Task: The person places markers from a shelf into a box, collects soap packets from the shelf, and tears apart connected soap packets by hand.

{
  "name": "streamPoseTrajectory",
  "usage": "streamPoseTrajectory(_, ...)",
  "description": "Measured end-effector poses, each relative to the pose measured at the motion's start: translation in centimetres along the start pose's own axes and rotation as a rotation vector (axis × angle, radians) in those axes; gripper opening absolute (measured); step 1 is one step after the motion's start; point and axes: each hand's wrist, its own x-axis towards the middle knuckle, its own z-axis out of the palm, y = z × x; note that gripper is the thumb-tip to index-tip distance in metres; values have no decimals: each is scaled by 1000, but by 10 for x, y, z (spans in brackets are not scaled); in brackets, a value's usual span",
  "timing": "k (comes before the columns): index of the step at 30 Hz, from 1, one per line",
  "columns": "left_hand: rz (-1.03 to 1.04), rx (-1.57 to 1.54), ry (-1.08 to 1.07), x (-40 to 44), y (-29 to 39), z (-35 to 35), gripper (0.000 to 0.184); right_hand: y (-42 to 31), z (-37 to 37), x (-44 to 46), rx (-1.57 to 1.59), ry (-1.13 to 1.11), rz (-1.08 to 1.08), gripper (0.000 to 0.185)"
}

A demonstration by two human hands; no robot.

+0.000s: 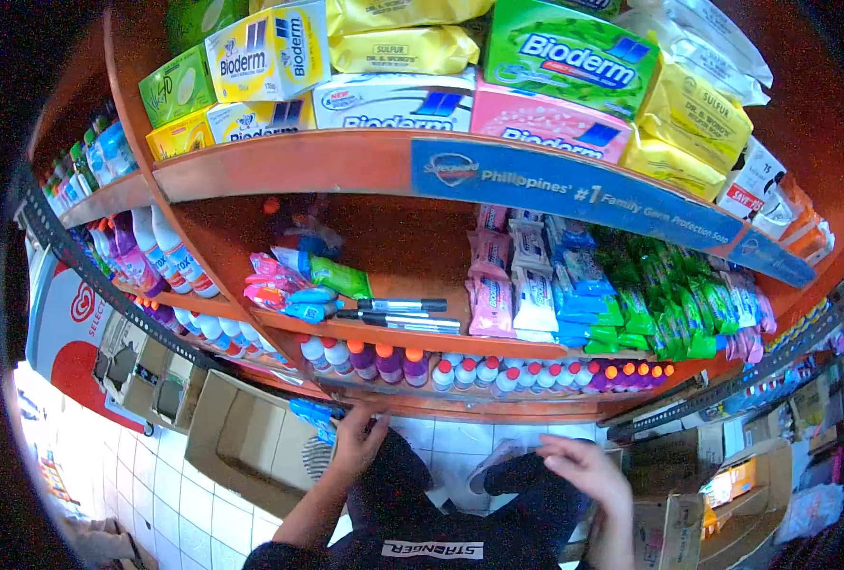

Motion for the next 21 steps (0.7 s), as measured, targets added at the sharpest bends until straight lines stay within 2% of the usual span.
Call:
streamPoseTrajectory(2,176,-136,3,40,65,-5,26,77,6,2,-438,171,68,48)
streamPoseTrajectory(4,282,-224,-12,94,115,-6,23,157,17,3,-848,356,5,45)
streamPoseTrajectory(5,313,-262,23,121,121,2,24,188,23,7,-708,408,62,42)
streamPoseTrajectory(6,229,-458,42,152,125,17,27,218,32,11,-928,518,-68,38)
streamPoseTrajectory(8,-139,-786,-99,212,128,36,36,207,45,12,-1039,589,-102,35)
streamPoseTrajectory(9,-319,-763,-72,233,135,45,41,208,48,15,-1020,659,-121,30)
streamPoseTrajectory(11,-151,-232,-88,273,107,72,45,209,44,17,-964,668,-143,28)
streamPoseTrajectory(14,-54,246,-178,315,66,109,51,210,43,18,-907,691,-156,26)
streamPoseTrajectory(17,-106,267,-193,339,38,131,54,210,39,17,-885,710,-164,24)
streamPoseTrajectory(21,-142,166,-226,331,63,124,52,205,39,18,-869,699,-153,22)
